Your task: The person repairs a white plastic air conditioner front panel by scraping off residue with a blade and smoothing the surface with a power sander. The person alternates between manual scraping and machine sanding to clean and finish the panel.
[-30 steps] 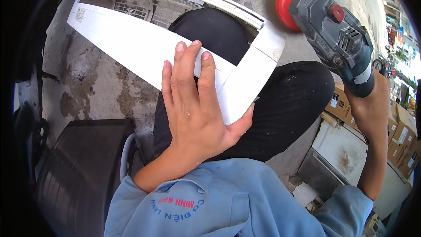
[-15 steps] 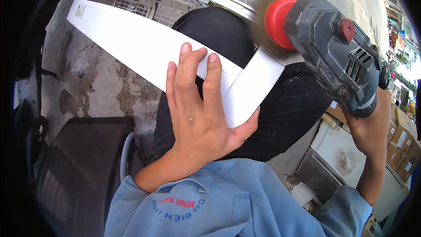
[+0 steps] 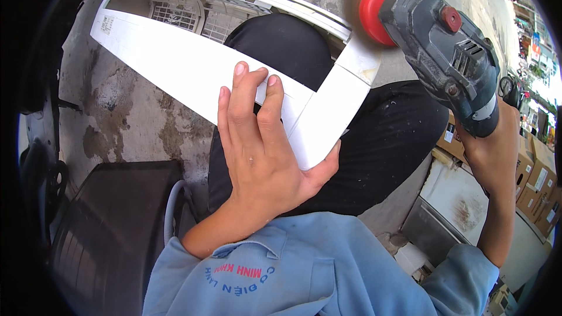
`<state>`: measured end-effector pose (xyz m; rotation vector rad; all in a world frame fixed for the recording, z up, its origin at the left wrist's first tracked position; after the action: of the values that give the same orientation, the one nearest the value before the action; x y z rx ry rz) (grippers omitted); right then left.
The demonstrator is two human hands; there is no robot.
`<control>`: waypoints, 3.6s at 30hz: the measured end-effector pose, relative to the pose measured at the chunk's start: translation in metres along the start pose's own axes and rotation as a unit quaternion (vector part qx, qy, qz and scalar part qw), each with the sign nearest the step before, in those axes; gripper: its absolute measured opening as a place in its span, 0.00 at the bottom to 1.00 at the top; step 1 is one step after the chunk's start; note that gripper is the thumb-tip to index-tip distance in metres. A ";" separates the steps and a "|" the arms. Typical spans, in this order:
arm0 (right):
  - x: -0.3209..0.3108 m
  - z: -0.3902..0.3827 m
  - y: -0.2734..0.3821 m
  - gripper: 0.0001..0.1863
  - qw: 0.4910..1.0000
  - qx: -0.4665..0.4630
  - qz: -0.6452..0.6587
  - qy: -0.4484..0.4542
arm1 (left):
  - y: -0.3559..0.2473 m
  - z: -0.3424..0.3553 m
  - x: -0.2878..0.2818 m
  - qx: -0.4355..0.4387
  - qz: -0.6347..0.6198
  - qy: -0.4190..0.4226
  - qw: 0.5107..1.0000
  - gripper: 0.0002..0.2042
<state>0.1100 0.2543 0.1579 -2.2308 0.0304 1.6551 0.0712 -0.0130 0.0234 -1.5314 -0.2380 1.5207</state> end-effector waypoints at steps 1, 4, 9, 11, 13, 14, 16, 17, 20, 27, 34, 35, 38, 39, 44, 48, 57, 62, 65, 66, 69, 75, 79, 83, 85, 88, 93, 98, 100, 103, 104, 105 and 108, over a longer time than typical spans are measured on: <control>0.000 -0.001 -0.003 0.34 1.000 -0.002 -0.004 -0.001 | 0.000 0.000 -0.001 -0.003 -0.001 0.003 1.000 0.46; -0.003 -0.015 0.000 0.34 1.000 -0.010 0.001 0.009 | 0.000 0.000 0.000 0.001 0.002 -0.003 1.000 0.46; -0.004 -0.006 0.004 0.34 1.000 -0.015 -0.017 -0.014 | -0.001 0.000 0.000 0.002 0.003 -0.004 1.000 0.46; -0.007 -0.003 -0.001 0.33 1.000 -0.010 -0.016 -0.017 | -0.001 0.001 -0.001 0.003 0.001 0.001 1.000 0.46; -0.008 -0.014 0.004 0.32 1.000 -0.010 0.001 0.012 | 0.000 0.000 -0.001 -0.001 0.007 -0.003 1.000 0.46; -0.009 -0.022 0.009 0.31 0.999 -0.032 0.002 0.012 | 0.000 -0.001 -0.001 -0.001 0.005 -0.002 1.000 0.46; -0.012 -0.018 0.017 0.31 0.999 -0.046 0.008 0.008 | 0.000 -0.001 0.000 0.000 0.001 -0.007 1.000 0.46; -0.012 -0.016 0.021 0.31 0.998 -0.053 0.013 0.007 | -0.001 -0.001 0.000 0.001 -0.001 -0.009 1.000 0.46; -0.005 -0.004 0.004 0.33 1.000 -0.018 0.004 -0.009 | 0.000 -0.001 -0.001 0.002 -0.002 -0.008 1.000 0.46; -0.008 -0.015 0.012 0.34 0.999 -0.040 -0.004 0.000 | -0.001 0.000 0.000 0.003 -0.002 -0.007 1.000 0.46; -0.012 -0.010 0.014 0.28 0.999 -0.011 0.027 0.014 | -0.001 0.000 0.000 -0.001 0.001 -0.004 1.000 0.46; -0.010 -0.011 0.014 0.29 0.999 -0.020 0.025 0.003 | -0.001 -0.001 0.000 0.000 0.003 -0.006 1.000 0.46; -0.009 -0.009 0.012 0.32 1.000 -0.021 0.005 -0.018 | 0.002 0.000 0.000 -0.002 -0.008 -0.009 1.000 0.45; -0.007 -0.003 0.010 0.33 1.000 -0.018 0.001 -0.023 | 0.002 0.000 0.000 -0.002 -0.009 -0.011 1.000 0.45; -0.007 -0.008 -0.001 0.33 1.000 0.016 0.000 0.026 | 0.001 0.001 -0.001 -0.005 -0.010 -0.006 1.000 0.45; -0.011 -0.005 0.022 0.34 0.998 -0.045 -0.020 -0.025 | 0.000 0.001 0.000 0.004 -0.020 -0.020 1.000 0.44; -0.019 -0.007 0.041 0.31 0.997 -0.076 0.010 0.015 | 0.001 -0.002 -0.004 -0.005 -0.042 -0.025 0.999 0.43; -0.011 0.007 0.029 0.33 0.999 -0.046 -0.010 -0.016 | 0.004 -0.003 -0.005 -0.005 -0.055 -0.034 0.998 0.43; -0.015 0.010 0.022 0.23 1.000 -0.009 0.012 -0.014 | 0.003 -0.002 -0.005 -0.007 -0.049 -0.022 0.999 0.44; -0.020 0.011 0.027 0.20 1.000 -0.010 0.019 -0.014 | 0.004 -0.002 -0.004 -0.012 -0.048 -0.020 0.999 0.44; -0.032 0.012 0.015 0.16 0.994 0.038 0.084 -0.050 | 0.005 -0.003 -0.004 -0.023 -0.045 -0.012 0.999 0.45; 0.007 0.006 -0.099 0.11 0.897 0.240 0.365 -0.075 | 0.007 -0.001 -0.005 -0.024 -0.031 0.029 0.999 0.45; 0.083 -0.010 -0.164 0.11 0.776 0.339 0.519 -0.116 | 0.002 0.004 -0.002 -0.001 0.038 0.085 0.996 0.45; 0.185 -0.018 -0.205 0.09 0.693 0.385 0.603 -0.084 | -0.003 0.001 0.000 0.000 0.065 0.118 0.991 0.41; 0.237 -0.013 -0.214 0.07 0.678 0.398 0.614 -0.071 | -0.001 -0.001 0.001 -0.002 0.066 0.106 0.992 0.39; 0.315 -0.002 -0.243 0.07 0.742 0.405 0.527 -0.089 | 0.000 0.001 0.003 -0.007 0.076 0.096 0.992 0.39; 0.436 -0.011 -0.231 0.10 0.764 0.443 0.465 -0.058 | 0.000 0.004 0.004 0.002 0.066 0.106 0.992 0.39; 0.542 -0.019 -0.166 0.13 0.742 0.471 0.476 0.018 | -0.006 0.042 -0.007 -0.002 0.046 0.164 0.985 0.44; 0.573 -0.027 -0.135 0.14 0.727 0.481 0.487 0.050 | -0.010 0.055 -0.007 0.015 0.044 0.171 0.984 0.44; 0.605 -0.048 -0.100 0.16 0.697 0.501 0.506 0.091 | -0.019 0.065 0.001 0.052 0.043 0.156 0.985 0.39; 0.615 -0.055 -0.092 0.17 0.685 0.507 0.514 0.099 | -0.020 0.068 0.003 0.059 0.062 0.156 0.984 0.36; 0.622 -0.064 -0.086 0.17 0.675 0.514 0.519 0.107 | -0.021 0.071 0.007 0.066 0.080 0.155 0.982 0.34; 0.642 -0.086 -0.066 0.19 0.644 0.532 0.536 0.125 | -0.023 0.073 0.012 0.066 0.111 0.180 0.975 0.35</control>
<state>0.4050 0.4152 -0.3993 -1.3261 2.1126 1.0226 0.0206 0.0414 0.0462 -1.7358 0.2470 1.3628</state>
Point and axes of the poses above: each hand's wrist, its own z-axis towards the middle knuckle, its own x-axis out of the palm, y = z × x, the point moved 9 cm from there along z, towards the middle knuckle, and after that the axes turned 1 degree about -z, right-handed, at the moved point
